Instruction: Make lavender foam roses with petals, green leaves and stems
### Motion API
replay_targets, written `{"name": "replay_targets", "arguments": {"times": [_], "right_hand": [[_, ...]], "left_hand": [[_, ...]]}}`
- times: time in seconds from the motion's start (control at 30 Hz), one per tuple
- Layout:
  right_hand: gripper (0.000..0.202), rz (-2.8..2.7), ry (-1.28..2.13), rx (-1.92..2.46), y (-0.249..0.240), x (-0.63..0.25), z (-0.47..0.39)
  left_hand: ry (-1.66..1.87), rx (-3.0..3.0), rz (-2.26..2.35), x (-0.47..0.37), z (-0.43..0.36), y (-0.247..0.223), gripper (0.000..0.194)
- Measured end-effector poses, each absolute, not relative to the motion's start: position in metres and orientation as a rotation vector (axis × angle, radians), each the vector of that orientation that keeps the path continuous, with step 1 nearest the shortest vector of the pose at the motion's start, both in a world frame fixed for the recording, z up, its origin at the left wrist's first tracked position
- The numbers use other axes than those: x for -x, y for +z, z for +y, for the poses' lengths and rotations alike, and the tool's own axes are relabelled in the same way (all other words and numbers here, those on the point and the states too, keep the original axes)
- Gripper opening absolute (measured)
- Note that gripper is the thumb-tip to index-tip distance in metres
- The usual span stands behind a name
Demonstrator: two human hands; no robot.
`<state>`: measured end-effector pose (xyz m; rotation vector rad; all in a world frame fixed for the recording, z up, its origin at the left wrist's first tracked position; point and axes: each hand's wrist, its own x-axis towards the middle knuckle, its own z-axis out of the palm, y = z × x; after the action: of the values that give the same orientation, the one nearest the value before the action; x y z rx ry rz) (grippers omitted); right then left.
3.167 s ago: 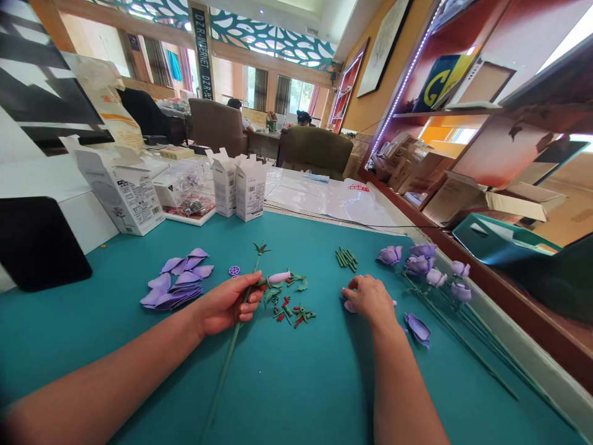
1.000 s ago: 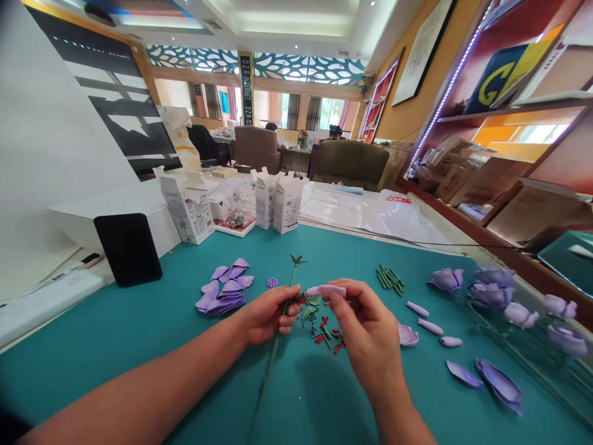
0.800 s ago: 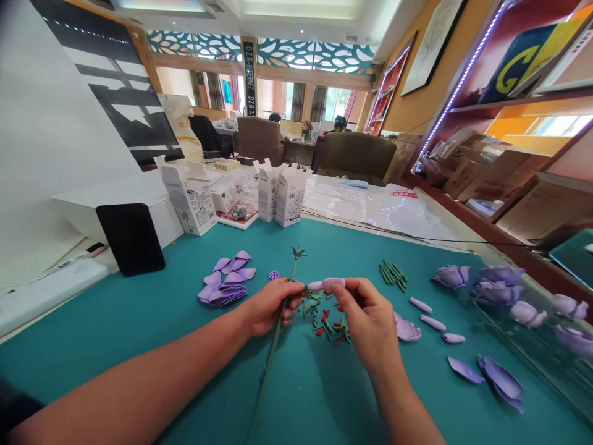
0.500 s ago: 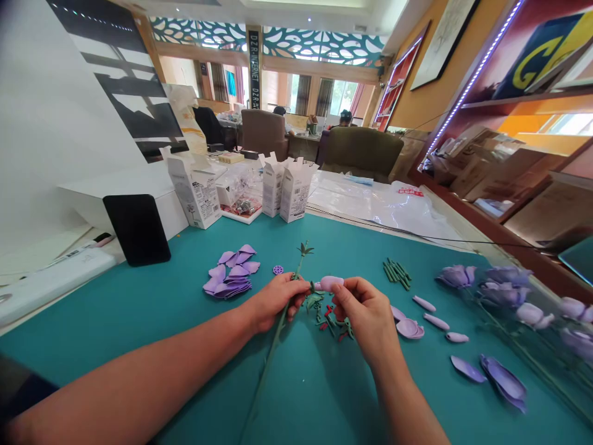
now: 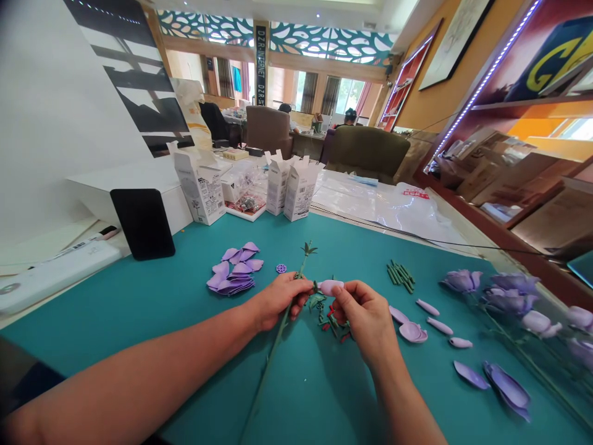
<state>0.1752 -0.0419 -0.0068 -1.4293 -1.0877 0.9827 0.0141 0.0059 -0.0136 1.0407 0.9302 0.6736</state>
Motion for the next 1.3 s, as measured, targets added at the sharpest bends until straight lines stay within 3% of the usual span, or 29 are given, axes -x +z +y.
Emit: {"name": "replay_targets", "arguments": {"times": [1.3], "right_hand": [[0.039,-1.142,0.869,1.522,-0.0078,-0.1764,-0.041]], "left_hand": [[0.643,-0.987,0.877,-0.0134,0.0048,-0.0134,0.017]]}}
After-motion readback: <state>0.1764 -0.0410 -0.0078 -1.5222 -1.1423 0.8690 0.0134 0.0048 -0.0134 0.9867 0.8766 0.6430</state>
